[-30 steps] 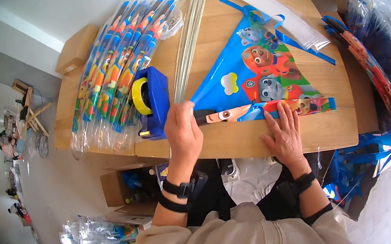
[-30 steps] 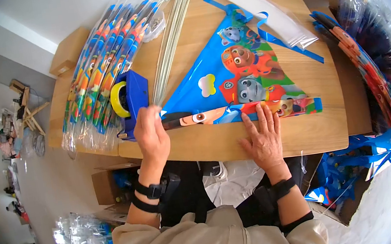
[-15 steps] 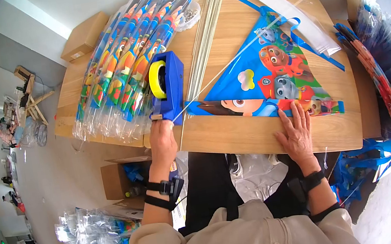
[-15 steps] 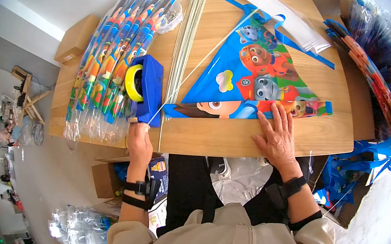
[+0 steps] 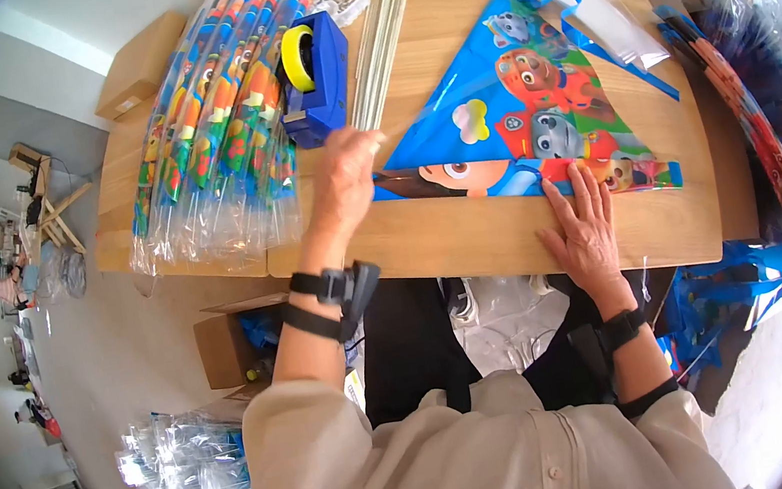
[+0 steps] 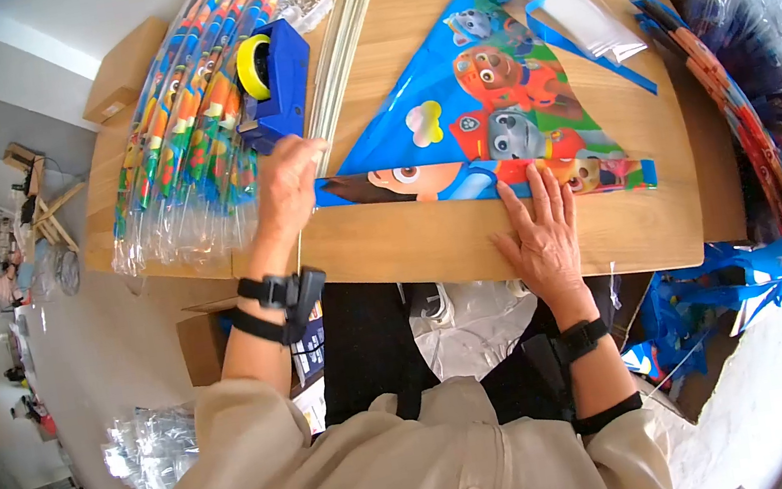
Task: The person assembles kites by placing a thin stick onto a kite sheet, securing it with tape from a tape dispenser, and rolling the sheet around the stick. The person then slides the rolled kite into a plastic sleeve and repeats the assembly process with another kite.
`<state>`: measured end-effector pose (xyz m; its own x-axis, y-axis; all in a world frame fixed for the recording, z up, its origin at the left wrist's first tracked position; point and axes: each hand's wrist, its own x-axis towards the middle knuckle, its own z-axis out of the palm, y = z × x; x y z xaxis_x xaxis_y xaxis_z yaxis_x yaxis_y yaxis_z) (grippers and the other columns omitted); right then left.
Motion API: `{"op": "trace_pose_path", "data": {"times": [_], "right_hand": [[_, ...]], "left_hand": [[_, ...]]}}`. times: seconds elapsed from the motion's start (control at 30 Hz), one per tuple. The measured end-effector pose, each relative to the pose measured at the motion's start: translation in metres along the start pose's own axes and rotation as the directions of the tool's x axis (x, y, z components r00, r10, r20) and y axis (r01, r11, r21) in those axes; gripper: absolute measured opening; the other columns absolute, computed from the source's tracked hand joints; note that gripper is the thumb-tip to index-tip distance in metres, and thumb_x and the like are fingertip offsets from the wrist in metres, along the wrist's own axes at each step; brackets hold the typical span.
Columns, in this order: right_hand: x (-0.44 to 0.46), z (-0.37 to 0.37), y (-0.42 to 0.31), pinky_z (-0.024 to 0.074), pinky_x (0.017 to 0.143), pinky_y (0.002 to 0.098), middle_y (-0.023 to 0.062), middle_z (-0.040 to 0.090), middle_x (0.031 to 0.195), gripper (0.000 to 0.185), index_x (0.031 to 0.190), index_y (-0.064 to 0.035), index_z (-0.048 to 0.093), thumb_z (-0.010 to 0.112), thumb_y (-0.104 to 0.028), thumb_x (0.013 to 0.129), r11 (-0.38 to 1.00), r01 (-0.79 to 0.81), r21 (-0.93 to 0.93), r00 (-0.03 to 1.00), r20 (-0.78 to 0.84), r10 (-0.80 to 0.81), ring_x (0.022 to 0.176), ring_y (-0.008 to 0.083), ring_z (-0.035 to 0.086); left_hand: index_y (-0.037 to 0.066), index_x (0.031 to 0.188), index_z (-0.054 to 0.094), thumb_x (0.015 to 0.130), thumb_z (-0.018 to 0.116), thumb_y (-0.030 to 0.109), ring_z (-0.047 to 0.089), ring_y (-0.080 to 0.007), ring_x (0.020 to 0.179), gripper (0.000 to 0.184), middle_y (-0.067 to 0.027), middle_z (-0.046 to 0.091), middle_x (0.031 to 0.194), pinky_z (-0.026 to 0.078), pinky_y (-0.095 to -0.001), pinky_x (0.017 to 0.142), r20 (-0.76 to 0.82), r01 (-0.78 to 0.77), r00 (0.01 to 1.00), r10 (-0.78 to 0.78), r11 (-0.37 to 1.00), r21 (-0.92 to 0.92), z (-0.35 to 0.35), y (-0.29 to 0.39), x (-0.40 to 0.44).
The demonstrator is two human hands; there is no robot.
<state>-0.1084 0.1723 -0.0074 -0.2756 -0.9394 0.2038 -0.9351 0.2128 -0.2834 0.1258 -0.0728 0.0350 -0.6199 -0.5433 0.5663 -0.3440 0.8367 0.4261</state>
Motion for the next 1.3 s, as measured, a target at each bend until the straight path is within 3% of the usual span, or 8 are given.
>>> {"op": "trace_pose_path", "data": {"times": [0.13,0.2,0.37,0.53,0.57,0.8,1.07,1.3], "right_hand": [[-0.001,0.002,0.003,0.0133,0.115,0.0501,0.0194,0.030,0.149,0.064,0.140,-0.0194,0.046,0.064,-0.035,0.080,1.000,0.000,-0.014,1.000,-0.007,-0.001,0.139,0.0377,0.025],[-0.001,0.002,0.004,0.0136,0.115,0.0500,0.0193,0.030,0.149,0.065,0.140,-0.0201,0.045,0.065,-0.036,0.081,1.000,0.015,-0.003,1.000,-0.020,-0.016,0.139,0.0379,0.025],[-0.002,0.006,0.005,0.0157,0.114,0.0511,0.0205,0.031,0.148,0.066,0.141,-0.0222,0.044,0.066,-0.037,0.080,1.000,-0.003,0.003,0.999,-0.040,0.004,0.138,0.0397,0.027],[-0.009,0.013,0.017,0.0178,0.114,0.0530,0.0237,0.036,0.144,0.065,0.133,-0.0078,0.048,0.068,-0.037,0.078,0.991,0.030,0.128,0.991,-0.133,-0.013,0.135,0.0413,0.031],[-0.010,0.012,0.018,0.0215,0.113,0.0525,0.0231,0.037,0.142,0.070,0.134,-0.0027,0.043,0.071,-0.028,0.075,0.983,0.060,0.172,0.985,-0.172,-0.030,0.134,0.0387,0.033],[-0.012,0.004,0.015,0.0277,0.112,0.0477,0.0215,0.045,0.131,0.078,0.138,0.0002,0.035,0.073,-0.022,0.074,0.947,-0.008,0.322,0.976,-0.205,0.078,0.126,0.0387,0.040],[-0.006,0.009,0.009,0.0353,0.104,0.0466,0.0199,0.046,0.123,0.066,0.133,0.0035,0.044,0.067,-0.020,0.077,0.986,-0.049,0.161,0.981,-0.178,0.078,0.118,0.0376,0.042],[-0.002,0.009,0.002,0.0360,0.103,0.0453,0.0159,0.045,0.124,0.063,0.135,-0.0012,0.045,0.067,-0.017,0.077,0.992,-0.072,0.101,0.986,-0.145,0.086,0.118,0.0370,0.042]], "left_hand": [[0.001,0.092,0.062,0.077,0.058,-0.011,0.059,-0.0324,0.082,0.020,-0.0125,0.061,0.084,0.048,-0.0375,0.073,0.134,0.074,0.990,-0.051,0.981,-0.177,0.019,0.027,-0.023],[0.002,0.091,0.063,0.075,0.058,-0.011,0.058,-0.0320,0.085,0.021,-0.0115,0.060,0.084,0.048,-0.0386,0.075,0.180,0.037,0.983,-0.025,0.997,-0.062,0.029,0.017,-0.037],[0.003,0.086,0.063,0.073,0.058,-0.009,0.055,-0.0324,0.083,0.018,-0.0115,0.057,0.082,0.045,-0.0399,0.074,0.145,-0.023,0.989,0.031,0.998,-0.058,0.036,0.004,-0.044],[0.003,0.087,0.065,0.077,0.057,-0.007,0.055,-0.0327,0.085,0.016,-0.0120,0.057,0.082,0.045,-0.0410,0.074,0.176,-0.004,0.984,0.008,1.000,-0.023,0.039,0.000,-0.045],[0.002,0.087,0.065,0.078,0.058,-0.007,0.055,-0.0327,0.085,0.015,-0.0121,0.056,0.082,0.045,-0.0410,0.074,0.194,-0.002,0.981,0.005,1.000,-0.016,0.038,0.001,-0.045],[0.001,0.088,0.064,0.081,0.058,-0.005,0.055,-0.0324,0.085,0.010,-0.0121,0.055,0.081,0.045,-0.0405,0.075,0.208,0.003,0.978,0.000,1.000,-0.011,0.036,0.007,-0.041],[0.005,0.086,0.063,0.073,0.051,-0.005,0.054,-0.0344,0.087,0.020,-0.0133,0.057,0.085,0.044,-0.0426,0.077,0.183,0.002,0.983,-0.003,1.000,0.009,0.042,0.004,-0.042],[0.005,0.084,0.060,0.074,0.056,-0.007,0.055,-0.0326,0.087,0.016,-0.0100,0.058,0.086,0.044,-0.0422,0.076,0.130,0.033,0.990,-0.047,0.994,0.105,0.042,0.008,-0.044]]}}
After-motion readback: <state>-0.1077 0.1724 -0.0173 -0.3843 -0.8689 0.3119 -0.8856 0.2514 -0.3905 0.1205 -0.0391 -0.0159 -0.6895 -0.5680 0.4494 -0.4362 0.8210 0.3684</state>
